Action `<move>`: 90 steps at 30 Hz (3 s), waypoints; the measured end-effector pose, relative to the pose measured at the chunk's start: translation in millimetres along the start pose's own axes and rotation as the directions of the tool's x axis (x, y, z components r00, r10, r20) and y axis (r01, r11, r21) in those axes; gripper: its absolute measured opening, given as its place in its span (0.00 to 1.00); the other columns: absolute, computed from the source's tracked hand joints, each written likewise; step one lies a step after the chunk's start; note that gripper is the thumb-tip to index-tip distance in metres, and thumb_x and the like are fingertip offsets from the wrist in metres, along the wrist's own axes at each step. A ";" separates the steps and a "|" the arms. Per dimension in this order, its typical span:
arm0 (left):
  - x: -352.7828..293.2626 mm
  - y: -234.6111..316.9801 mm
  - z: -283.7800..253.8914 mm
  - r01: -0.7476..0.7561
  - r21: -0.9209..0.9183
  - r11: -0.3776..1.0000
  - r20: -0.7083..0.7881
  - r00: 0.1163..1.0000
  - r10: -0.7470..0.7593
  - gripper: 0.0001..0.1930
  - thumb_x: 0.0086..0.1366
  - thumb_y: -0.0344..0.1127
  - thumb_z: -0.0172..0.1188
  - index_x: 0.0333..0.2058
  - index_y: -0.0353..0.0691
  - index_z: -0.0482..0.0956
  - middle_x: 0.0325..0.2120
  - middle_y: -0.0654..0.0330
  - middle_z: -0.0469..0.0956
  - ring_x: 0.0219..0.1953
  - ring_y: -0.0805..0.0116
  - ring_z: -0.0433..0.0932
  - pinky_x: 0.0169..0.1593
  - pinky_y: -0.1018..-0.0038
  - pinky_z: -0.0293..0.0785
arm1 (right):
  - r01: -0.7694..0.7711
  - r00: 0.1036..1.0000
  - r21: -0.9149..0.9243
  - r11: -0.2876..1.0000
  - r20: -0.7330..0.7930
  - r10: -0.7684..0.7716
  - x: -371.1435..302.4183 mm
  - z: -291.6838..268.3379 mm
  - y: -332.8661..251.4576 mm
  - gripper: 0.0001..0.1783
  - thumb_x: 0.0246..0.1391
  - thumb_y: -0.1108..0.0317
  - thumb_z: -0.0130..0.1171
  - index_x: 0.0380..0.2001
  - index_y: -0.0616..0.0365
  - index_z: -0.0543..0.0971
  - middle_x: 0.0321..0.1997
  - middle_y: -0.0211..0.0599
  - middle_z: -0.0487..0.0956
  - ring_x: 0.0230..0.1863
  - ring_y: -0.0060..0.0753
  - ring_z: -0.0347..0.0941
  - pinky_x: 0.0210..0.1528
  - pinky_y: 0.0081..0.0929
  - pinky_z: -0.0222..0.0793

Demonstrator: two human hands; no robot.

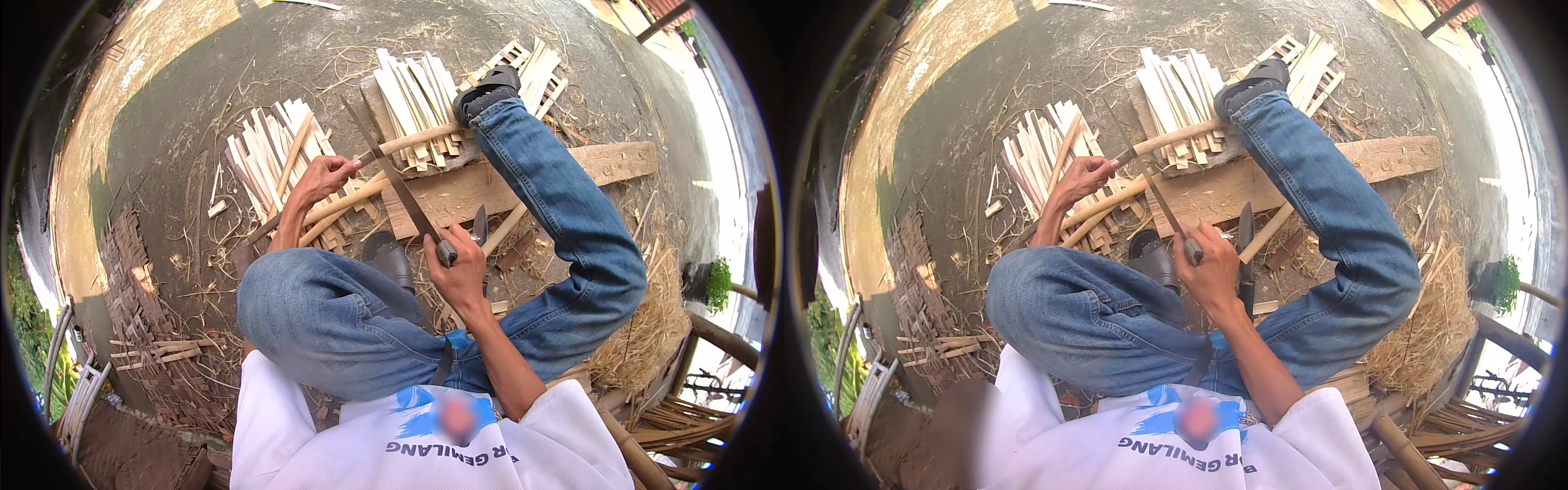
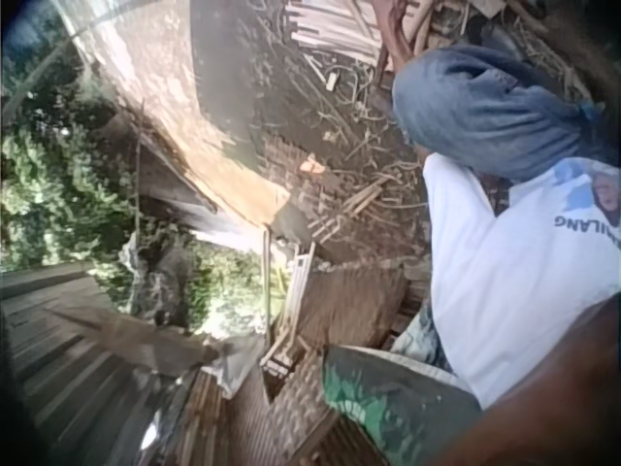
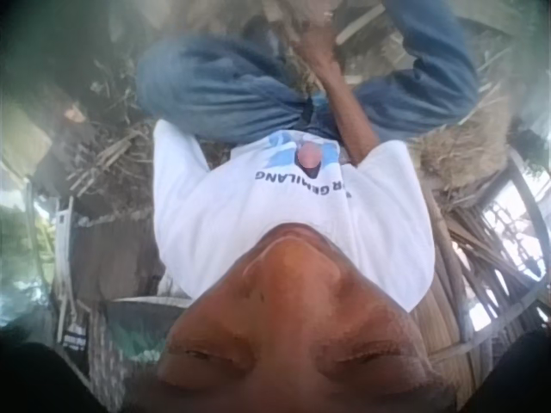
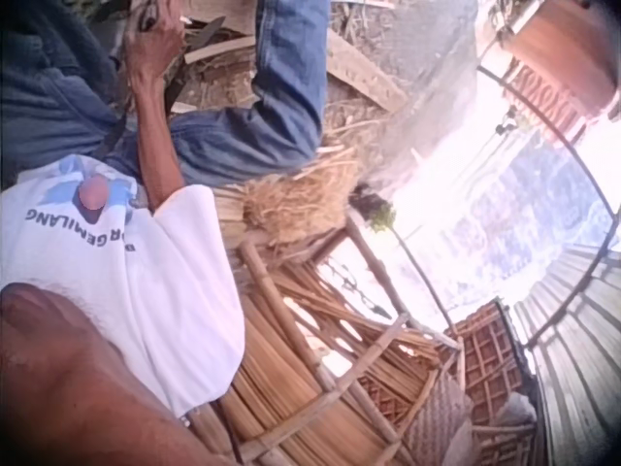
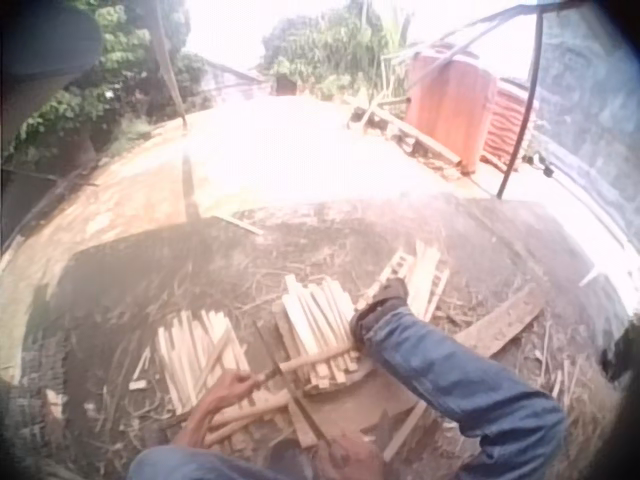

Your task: The person sits on the ground and uses a machete to split bamboo strips into thinner pieces. They repeatedly position the strips on a wooden board, strike them with the machete, and separate the resulting slats.

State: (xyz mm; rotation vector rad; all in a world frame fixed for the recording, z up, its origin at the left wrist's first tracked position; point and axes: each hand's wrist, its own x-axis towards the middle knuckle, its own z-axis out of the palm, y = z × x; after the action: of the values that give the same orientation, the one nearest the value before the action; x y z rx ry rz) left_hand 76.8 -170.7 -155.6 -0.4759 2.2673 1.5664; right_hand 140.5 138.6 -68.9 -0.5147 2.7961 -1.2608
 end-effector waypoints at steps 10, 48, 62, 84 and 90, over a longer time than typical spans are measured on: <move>1.8 -8.4 10.5 -0.064 0.091 0.994 -0.082 0.994 0.072 0.25 0.70 0.58 0.60 0.29 0.38 0.84 0.14 0.71 0.67 0.17 0.78 0.61 0.22 0.72 0.56 | 0.024 0.999 -0.068 0.997 -0.028 -0.026 -13.8 3.9 6.3 0.12 0.53 0.69 0.66 0.42 0.52 0.85 0.29 0.36 0.74 0.32 0.43 0.76 0.30 0.39 0.71; 19.5 15.4 -2.9 -0.074 0.005 0.997 -0.179 0.981 0.074 0.24 0.71 0.54 0.60 0.28 0.37 0.80 0.16 0.71 0.68 0.18 0.81 0.61 0.22 0.78 0.55 | -0.015 0.996 -0.038 0.999 -0.093 0.011 -9.0 -36.2 4.8 0.10 0.52 0.67 0.67 0.39 0.53 0.86 0.28 0.36 0.73 0.30 0.43 0.76 0.30 0.39 0.70; 4.4 26.2 29.4 -0.067 -0.385 0.920 -0.179 0.984 -0.003 0.20 0.72 0.52 0.60 0.30 0.40 0.78 0.16 0.72 0.67 0.15 0.84 0.60 0.18 0.83 0.53 | 0.093 0.971 0.036 0.995 -0.223 -0.083 -5.0 -31.6 -7.1 0.11 0.51 0.72 0.67 0.40 0.55 0.86 0.26 0.34 0.72 0.26 0.37 0.72 0.28 0.34 0.67; 7.1 -1.1 50.5 -0.193 -0.512 0.837 -0.324 0.946 0.020 0.19 0.72 0.51 0.61 0.34 0.39 0.79 0.18 0.69 0.73 0.15 0.83 0.64 0.18 0.83 0.57 | 0.061 0.992 -0.004 0.998 -0.114 -0.061 -19.7 -30.7 -4.4 0.10 0.53 0.71 0.66 0.40 0.54 0.85 0.28 0.34 0.72 0.29 0.40 0.74 0.28 0.36 0.69; 16.5 -4.3 56.1 -0.215 -0.256 0.942 -0.486 0.871 0.066 0.18 0.73 0.49 0.60 0.32 0.39 0.80 0.17 0.68 0.73 0.18 0.82 0.68 0.22 0.81 0.60 | 0.011 1.000 -0.048 0.999 -0.014 -0.011 -0.6 -19.9 -17.3 0.10 0.51 0.67 0.67 0.39 0.54 0.84 0.31 0.37 0.75 0.33 0.46 0.77 0.34 0.41 0.72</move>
State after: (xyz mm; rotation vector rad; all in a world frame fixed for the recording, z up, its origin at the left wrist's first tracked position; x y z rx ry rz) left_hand 69.1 -120.7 -185.3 -0.8758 2.4536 2.0805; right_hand 142.7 142.5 -42.9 -0.5264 2.8458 -1.2069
